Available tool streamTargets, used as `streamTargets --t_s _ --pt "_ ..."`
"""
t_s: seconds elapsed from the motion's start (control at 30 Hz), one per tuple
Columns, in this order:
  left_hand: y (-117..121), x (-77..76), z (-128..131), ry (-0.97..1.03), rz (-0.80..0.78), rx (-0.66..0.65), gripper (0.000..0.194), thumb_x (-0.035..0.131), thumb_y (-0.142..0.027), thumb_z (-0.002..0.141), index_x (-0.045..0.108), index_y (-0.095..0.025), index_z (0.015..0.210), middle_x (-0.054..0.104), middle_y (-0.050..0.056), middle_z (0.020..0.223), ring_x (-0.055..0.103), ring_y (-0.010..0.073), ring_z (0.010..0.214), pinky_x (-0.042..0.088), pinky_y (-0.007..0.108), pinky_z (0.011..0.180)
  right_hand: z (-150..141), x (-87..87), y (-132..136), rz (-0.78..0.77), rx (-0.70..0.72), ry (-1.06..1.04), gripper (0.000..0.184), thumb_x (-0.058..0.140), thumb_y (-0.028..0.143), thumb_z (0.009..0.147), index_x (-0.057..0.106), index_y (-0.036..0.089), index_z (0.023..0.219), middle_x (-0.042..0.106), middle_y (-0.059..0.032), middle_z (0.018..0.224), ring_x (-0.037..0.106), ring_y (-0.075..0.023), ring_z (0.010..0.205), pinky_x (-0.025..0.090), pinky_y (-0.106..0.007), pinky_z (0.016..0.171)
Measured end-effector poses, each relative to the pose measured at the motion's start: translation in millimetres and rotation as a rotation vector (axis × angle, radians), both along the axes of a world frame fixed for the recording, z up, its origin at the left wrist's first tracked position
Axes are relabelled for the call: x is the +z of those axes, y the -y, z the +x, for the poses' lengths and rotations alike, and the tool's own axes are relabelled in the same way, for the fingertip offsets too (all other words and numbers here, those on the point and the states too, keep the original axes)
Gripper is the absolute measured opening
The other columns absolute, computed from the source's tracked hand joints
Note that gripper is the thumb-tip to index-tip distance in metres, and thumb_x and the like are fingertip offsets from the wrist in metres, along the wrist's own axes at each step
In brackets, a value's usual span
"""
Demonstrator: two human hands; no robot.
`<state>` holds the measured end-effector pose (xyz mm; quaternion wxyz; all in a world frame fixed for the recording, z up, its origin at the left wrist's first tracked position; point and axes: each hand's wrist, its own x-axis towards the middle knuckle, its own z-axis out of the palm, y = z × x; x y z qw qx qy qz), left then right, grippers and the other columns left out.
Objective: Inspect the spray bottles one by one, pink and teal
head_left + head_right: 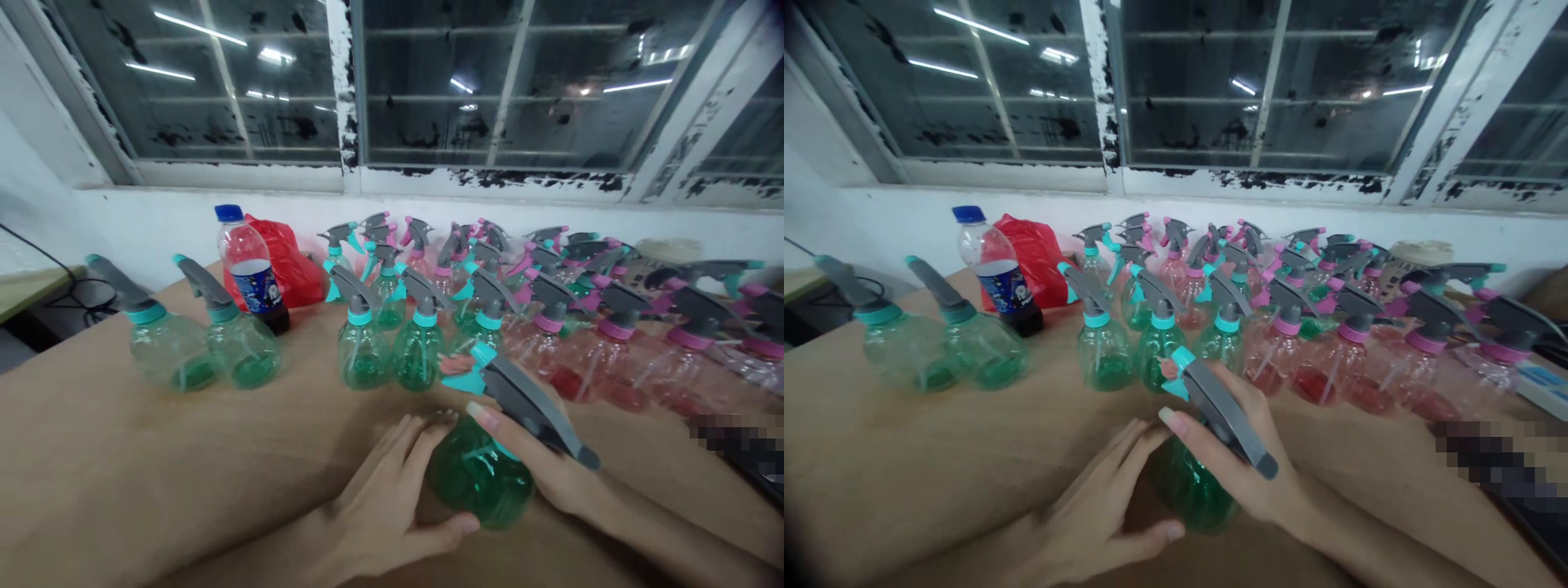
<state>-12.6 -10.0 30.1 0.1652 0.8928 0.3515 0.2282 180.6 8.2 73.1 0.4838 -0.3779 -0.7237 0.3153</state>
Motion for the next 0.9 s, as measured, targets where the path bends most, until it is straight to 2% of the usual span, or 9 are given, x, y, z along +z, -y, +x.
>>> streamTargets --t_s 0.17,0.23,0.37,0.5,0.6,0.67,0.73,0.8,0.9 --pt "-1 17.6 -9 0.063 0.033 -0.01 0.072 0.066 -0.045 0.079 0.032 -0.02 0.136 0.047 0.011 0.131 0.044 0.0299 0.122 0.039 0.043 0.1 -15 -3.1 4 0.026 0.078 -0.077 0.028 0.06 0.032 0.085 0.059 0.03 0.113 0.068 -0.0002 0.104 0.065 -0.0197 0.09 0.052 -0.033 0.081" --pt "3 23.2 -16 0.078 0.027 -0.007 0.07 0.067 -0.044 0.079 0.032 -0.021 0.135 0.048 0.009 0.13 0.046 0.0285 0.12 0.04 0.042 0.099 -22 -5.1 4 0.025 0.086 -0.084 0.028 0.06 0.033 0.085 0.06 0.03 0.112 0.068 -0.0003 0.099 0.065 -0.0197 0.086 0.053 -0.032 0.077" --pt "19 30.1 -32 0.052 0.058 0.067 0.066 0.063 -0.051 0.083 0.033 -0.022 0.134 0.051 0.01 0.126 0.051 0.0298 0.115 0.043 0.043 0.094 -46 -6.2 5 0.081 0.027 -0.063 0.025 0.057 0.037 0.085 0.064 0.029 0.108 0.066 0.0002 0.078 0.061 -0.0183 0.064 0.051 -0.033 0.06" --pt "35 33.8 -50 0.024 0.145 0.212 0.061 0.058 -0.055 0.086 0.035 -0.02 0.131 0.055 0.011 0.12 0.056 0.0303 0.107 0.047 0.043 0.088 -85 -4.1 5 0.208 -0.012 -0.09 0.026 0.061 0.037 0.083 0.065 0.03 0.108 0.068 -0.0021 0.09 0.064 -0.0222 0.084 0.052 -0.039 0.076" --pt "41 34.6 -68 0.038 0.221 0.322 0.05 0.055 -0.053 0.088 0.04 -0.021 0.124 0.059 0.008 0.109 0.06 0.0286 0.096 0.051 0.041 0.081 -117 -1.6 2 0.187 0.023 -0.098 0.029 0.065 0.039 0.079 0.064 0.029 0.106 0.069 -0.0024 0.093 0.064 -0.0238 0.091 0.053 -0.042 0.078" --pt "40 34.4 -82 0.042 0.264 0.377 0.046 0.054 -0.051 0.089 0.041 -0.022 0.121 0.06 0.006 0.105 0.061 0.0277 0.093 0.053 0.038 0.076 -135 0.8 -1 0.162 0.048 -0.126 0.041 0.068 0.039 0.075 0.059 0.028 0.114 0.069 -0.0032 0.096 0.064 -0.0235 0.089 0.055 -0.04 0.075" --pt "38 34.4 -96 0.039 0.286 0.412 0.045 0.055 -0.052 0.088 0.042 -0.024 0.12 0.06 0.006 0.105 0.061 0.0272 0.092 0.054 0.037 0.073 -149 3.9 -5 0.169 0.072 -0.139 0.061 0.072 0.039 0.071 0.049 0.027 0.127 0.067 -0.006 0.108 0.063 -0.0251 0.094 0.055 -0.04 0.075" --pt "33 35.2 -109 0.038 0.303 0.424 0.043 0.056 -0.052 0.087 0.043 -0.027 0.119 0.058 0.006 0.11 0.059 0.0275 0.098 0.053 0.038 0.078 -157 7.3 -10 0.202 0.114 -0.114 0.078 0.076 0.038 0.067 0.04 0.027 0.135 0.06 -0.0091 0.125 0.059 -0.0281 0.107 0.053 -0.044 0.083" --pt "22 38.1 -125 -0.01 0.311 0.442 0.039 0.058 -0.048 0.088 0.047 -0.024 0.116 0.054 0.007 0.116 0.053 0.0285 0.108 0.048 0.043 0.089 -157 12.3 -16 0.276 0.188 -0.045 0.087 0.079 0.037 0.065 0.034 0.027 0.138 0.048 -0.0111 0.139 0.049 -0.0296 0.123 0.043 -0.049 0.098"
